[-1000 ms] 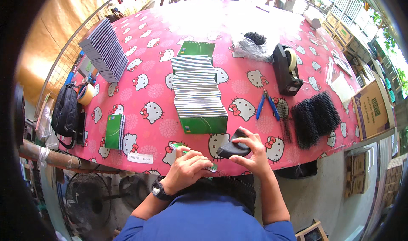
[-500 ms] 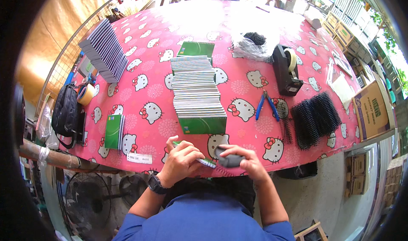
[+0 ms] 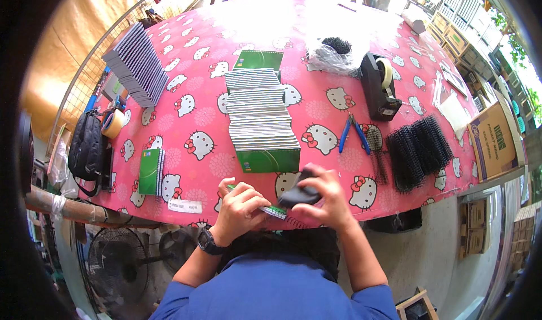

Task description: The person binds small green notepads by hand, inserting metal spiral coils into the pre-punched holes and then crimping the ends of the coils.

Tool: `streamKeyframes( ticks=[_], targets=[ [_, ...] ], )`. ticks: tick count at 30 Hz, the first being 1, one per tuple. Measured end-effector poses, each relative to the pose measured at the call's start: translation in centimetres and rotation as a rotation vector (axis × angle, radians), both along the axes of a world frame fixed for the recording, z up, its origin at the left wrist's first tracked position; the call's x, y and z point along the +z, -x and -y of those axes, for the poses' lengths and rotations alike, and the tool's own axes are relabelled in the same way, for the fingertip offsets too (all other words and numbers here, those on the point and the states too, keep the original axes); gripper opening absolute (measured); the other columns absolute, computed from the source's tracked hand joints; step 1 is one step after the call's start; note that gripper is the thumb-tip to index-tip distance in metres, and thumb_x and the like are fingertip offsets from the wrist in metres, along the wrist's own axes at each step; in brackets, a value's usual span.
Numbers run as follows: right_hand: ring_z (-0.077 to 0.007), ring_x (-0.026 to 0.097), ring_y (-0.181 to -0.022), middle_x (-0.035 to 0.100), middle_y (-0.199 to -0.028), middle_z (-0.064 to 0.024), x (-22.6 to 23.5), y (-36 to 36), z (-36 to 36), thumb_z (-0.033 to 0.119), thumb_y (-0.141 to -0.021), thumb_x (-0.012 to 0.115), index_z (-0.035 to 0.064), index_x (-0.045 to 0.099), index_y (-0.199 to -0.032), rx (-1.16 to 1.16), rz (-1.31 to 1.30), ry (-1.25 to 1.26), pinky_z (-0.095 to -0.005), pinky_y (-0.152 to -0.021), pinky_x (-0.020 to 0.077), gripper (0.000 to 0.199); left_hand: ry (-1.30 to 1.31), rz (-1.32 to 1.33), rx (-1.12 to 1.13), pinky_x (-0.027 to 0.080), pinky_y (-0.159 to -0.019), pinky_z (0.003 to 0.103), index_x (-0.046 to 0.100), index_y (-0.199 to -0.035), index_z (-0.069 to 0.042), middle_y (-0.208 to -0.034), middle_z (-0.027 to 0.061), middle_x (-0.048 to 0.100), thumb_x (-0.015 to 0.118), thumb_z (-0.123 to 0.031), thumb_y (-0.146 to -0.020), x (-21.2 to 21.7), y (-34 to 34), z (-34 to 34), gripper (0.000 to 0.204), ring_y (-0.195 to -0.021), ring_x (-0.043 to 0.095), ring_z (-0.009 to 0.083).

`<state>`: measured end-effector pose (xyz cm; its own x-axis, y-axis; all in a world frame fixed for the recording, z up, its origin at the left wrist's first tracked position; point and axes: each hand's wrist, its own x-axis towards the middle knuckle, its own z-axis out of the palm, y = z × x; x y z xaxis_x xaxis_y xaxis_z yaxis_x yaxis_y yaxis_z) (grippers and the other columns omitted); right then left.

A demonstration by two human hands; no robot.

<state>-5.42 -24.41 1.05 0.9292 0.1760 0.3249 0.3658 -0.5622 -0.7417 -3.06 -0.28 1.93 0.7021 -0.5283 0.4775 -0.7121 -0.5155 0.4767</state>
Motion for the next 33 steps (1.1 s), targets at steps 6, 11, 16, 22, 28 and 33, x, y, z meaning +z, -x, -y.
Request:
streamKeyframes(
  ticks=[6,11,16,22,28,33],
  targets=[
    [-0.0337,0.048,-0.113,0.055,-0.123,-0.0145,0.8,1.6,3.6,0.039,-0.069,0.077,0.0071,0.068,-0.102,-0.210,0.070,0.570,-0.0422,-0.094,0.0386,0.047,0.006,0.064,0.108,0.028,-0.090,0.042,0.065,-0.074,-0.017,-0.072,-0.0064,0.061,0.076,-0.015,-0.059,-0.4,0.6,0.1,0.019,-0.079,0.058,0.0139],
    [-0.0270,0.061,-0.087,0.066,-0.094,-0.0126,4.6,2.8,-0.9,0.022,-0.091,0.057,0.0045,0.065,-0.102,-0.009,-0.301,0.017,-0.0359,-0.081,0.0462,0.022,0.003,0.081,0.132,0.030,-0.087,0.041,0.065,-0.075,-0.016,-0.072,-0.0049,0.062,0.075,-0.014,-0.061,0.2,0.8,0.8,0.017,-0.077,0.057,0.0151],
    [-0.0262,0.061,-0.073,0.063,-0.080,-0.0122,3.9,2.8,-2.2,0.013,-0.088,0.061,0.0013,0.063,-0.094,0.077,-0.448,-0.064,-0.0342,-0.069,0.0484,0.013,0.006,0.081,0.154,0.032,-0.081,0.038,0.065,-0.076,-0.014,-0.073,-0.0031,0.062,0.074,-0.014,-0.062,0.2,1.0,1.0,0.016,-0.075,0.057,0.0159],
    [-0.0251,0.061,-0.071,0.062,-0.079,-0.0104,4.7,2.9,-2.6,0.009,-0.082,0.067,0.0026,0.061,-0.090,0.036,-0.528,-0.174,-0.0342,-0.065,0.0496,0.012,0.014,0.036,0.144,0.033,-0.076,0.037,0.066,-0.076,-0.015,-0.073,-0.0029,0.062,0.074,-0.014,-0.062,0.3,1.0,1.0,0.016,-0.075,0.056,0.0163],
    [-0.0258,0.059,-0.070,0.060,-0.078,-0.0084,3.9,2.7,-2.3,0.008,-0.079,0.068,0.0044,0.064,-0.089,0.001,-0.121,0.037,-0.0344,-0.065,0.0492,0.012,0.039,0.033,0.096,0.032,-0.076,0.034,0.069,-0.084,-0.017,-0.079,-0.0049,0.064,0.073,-0.014,-0.066,0.9,1.1,1.2,0.019,-0.077,0.057,0.0150],
    [-0.0256,0.058,-0.073,0.058,-0.078,-0.0082,3.4,2.4,-2.2,0.005,-0.076,0.070,0.0054,0.065,-0.089,0.043,0.093,0.093,-0.0344,-0.065,0.0488,0.015,0.024,-0.008,0.018,0.030,-0.081,0.038,0.066,-0.091,-0.019,-0.086,-0.0070,0.062,0.067,-0.015,-0.075,0.3,1.1,0.8,0.017,-0.084,0.056,0.0122]
  ],
)
